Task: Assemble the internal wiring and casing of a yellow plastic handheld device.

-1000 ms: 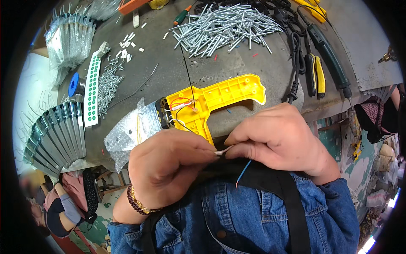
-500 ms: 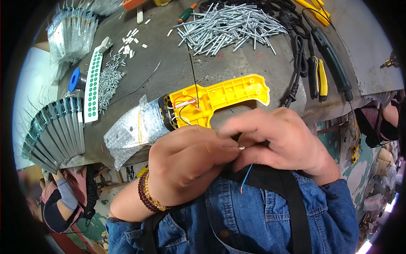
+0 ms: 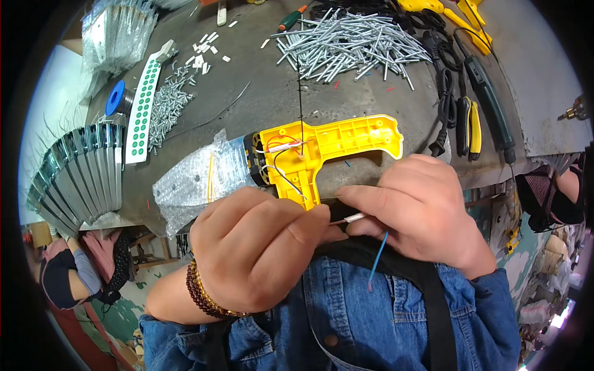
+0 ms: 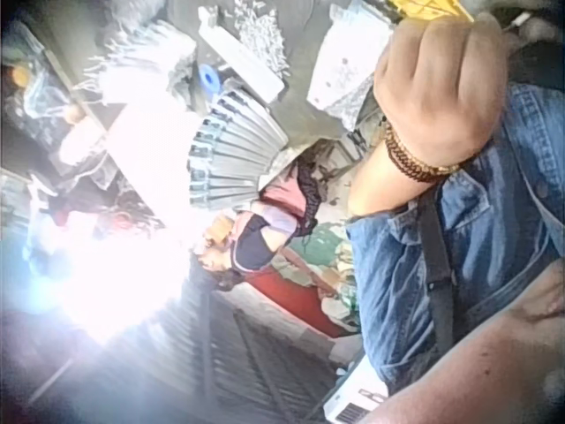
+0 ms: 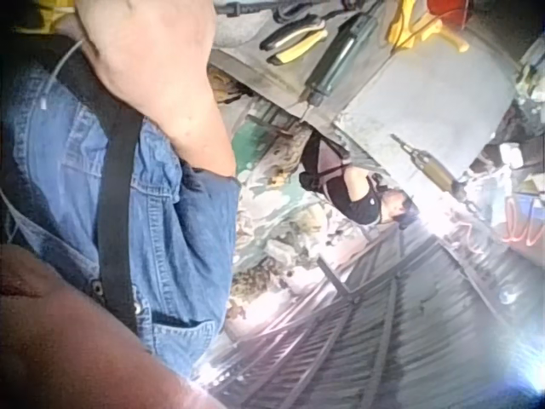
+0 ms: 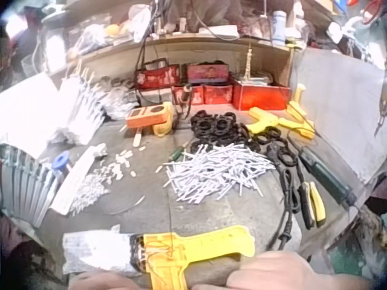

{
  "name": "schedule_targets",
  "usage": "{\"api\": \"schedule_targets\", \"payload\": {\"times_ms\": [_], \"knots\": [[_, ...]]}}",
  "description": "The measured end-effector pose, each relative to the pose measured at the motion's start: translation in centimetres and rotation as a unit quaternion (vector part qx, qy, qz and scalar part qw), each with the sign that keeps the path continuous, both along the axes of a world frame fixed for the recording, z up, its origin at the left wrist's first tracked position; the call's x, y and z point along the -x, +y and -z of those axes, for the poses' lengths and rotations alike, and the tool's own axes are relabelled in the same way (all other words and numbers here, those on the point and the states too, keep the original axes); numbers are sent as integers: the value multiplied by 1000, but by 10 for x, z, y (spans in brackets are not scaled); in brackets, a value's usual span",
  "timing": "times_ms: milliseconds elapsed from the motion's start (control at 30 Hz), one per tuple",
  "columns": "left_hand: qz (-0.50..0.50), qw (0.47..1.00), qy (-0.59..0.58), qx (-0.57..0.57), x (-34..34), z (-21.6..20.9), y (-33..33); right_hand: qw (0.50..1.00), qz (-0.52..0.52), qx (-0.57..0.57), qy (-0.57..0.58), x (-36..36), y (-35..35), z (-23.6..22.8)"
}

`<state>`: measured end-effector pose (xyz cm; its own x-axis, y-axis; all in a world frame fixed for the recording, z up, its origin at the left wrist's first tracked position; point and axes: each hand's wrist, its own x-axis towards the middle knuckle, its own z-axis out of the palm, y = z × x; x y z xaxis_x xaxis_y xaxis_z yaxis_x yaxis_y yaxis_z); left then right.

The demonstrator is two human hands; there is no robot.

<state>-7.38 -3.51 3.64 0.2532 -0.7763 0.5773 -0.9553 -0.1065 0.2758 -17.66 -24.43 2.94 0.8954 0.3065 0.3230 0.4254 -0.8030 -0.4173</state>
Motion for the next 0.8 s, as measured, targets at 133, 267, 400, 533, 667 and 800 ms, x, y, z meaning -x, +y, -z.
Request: {"api": "schedule_targets", "payload": {"times_ms": [133, 267, 400, 533, 667, 800], "knots": [[14, 998, 53, -34, -2, -2, 6, 996, 55, -4, -67, 4, 18, -1], [-66, 985, 78, -141, -23, -15, 35, 996, 16, -55, 66, -3, -3, 7], [-16, 998, 46, -50, -36, 4, 14, 949, 24, -273, 158, -8, -3, 10], [10, 997, -2, -76, -50, 20, -3, 912, 69, -345, 209, -9, 0, 17], [-7, 999, 46, -1, -43, 28, -5, 922, 108, -341, 147, -21, 13, 19], [-12, 999, 30, 17, -46, 35, -5, 938, 143, -275, 153, -28, 19, 11]]}}
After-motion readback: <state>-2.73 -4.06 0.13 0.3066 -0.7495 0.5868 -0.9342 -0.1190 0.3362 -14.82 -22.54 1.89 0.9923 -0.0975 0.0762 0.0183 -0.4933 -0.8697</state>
